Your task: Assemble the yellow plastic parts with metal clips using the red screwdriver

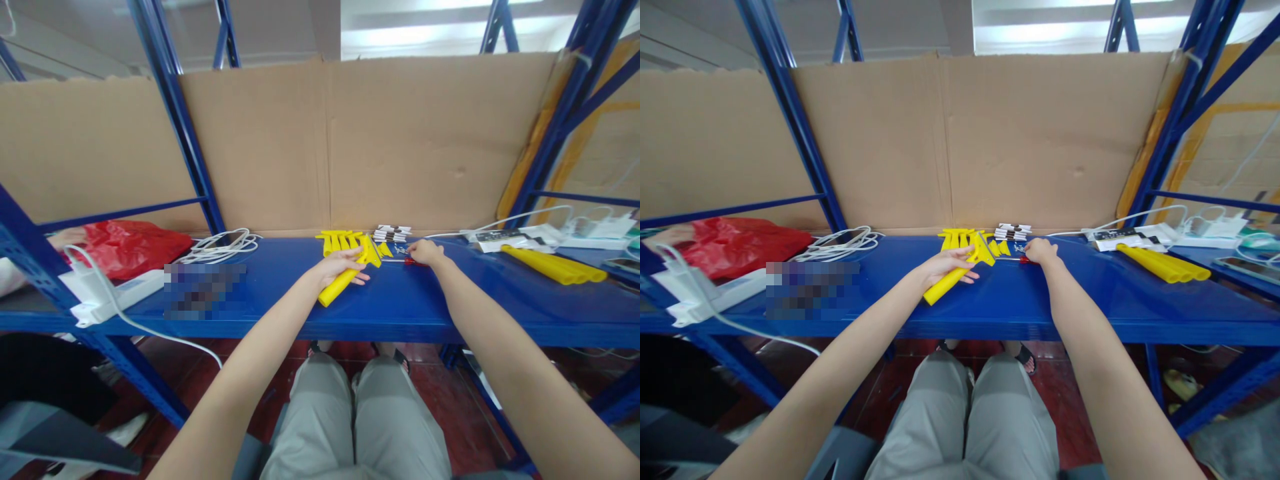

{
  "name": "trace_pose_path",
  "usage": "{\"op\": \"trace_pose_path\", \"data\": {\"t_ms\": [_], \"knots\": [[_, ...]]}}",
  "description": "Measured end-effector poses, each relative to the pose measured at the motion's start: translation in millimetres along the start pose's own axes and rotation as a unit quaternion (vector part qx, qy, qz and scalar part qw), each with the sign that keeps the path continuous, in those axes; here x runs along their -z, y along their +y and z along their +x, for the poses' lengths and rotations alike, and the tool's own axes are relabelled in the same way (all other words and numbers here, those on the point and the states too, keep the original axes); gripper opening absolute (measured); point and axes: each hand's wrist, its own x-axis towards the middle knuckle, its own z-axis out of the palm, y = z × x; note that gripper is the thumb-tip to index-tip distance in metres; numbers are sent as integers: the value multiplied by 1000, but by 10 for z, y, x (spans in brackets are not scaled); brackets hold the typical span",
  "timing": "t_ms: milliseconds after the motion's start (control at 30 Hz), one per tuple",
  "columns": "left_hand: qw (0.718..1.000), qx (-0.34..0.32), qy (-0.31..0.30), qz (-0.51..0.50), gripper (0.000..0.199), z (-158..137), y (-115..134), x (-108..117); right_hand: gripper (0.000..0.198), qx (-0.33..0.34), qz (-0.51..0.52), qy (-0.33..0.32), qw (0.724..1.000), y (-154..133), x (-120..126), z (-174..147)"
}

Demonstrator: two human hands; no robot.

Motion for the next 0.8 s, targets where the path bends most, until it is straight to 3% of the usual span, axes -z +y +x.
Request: {"op": "trace_pose_path", "data": {"t_ms": [100, 433, 800], "knots": [[1000, 6, 4, 0, 79, 8, -3, 7, 39, -26, -23, -44, 998, -31, 32, -29], [1000, 6, 19, 17, 78, 12, -22, -2, 16, -35, 4, -33, 999, -60, 59, -37], [999, 4, 20, 27, 77, 2, -24, -12, 16, -36, 15, -36, 999, -103, 59, -41]]}}
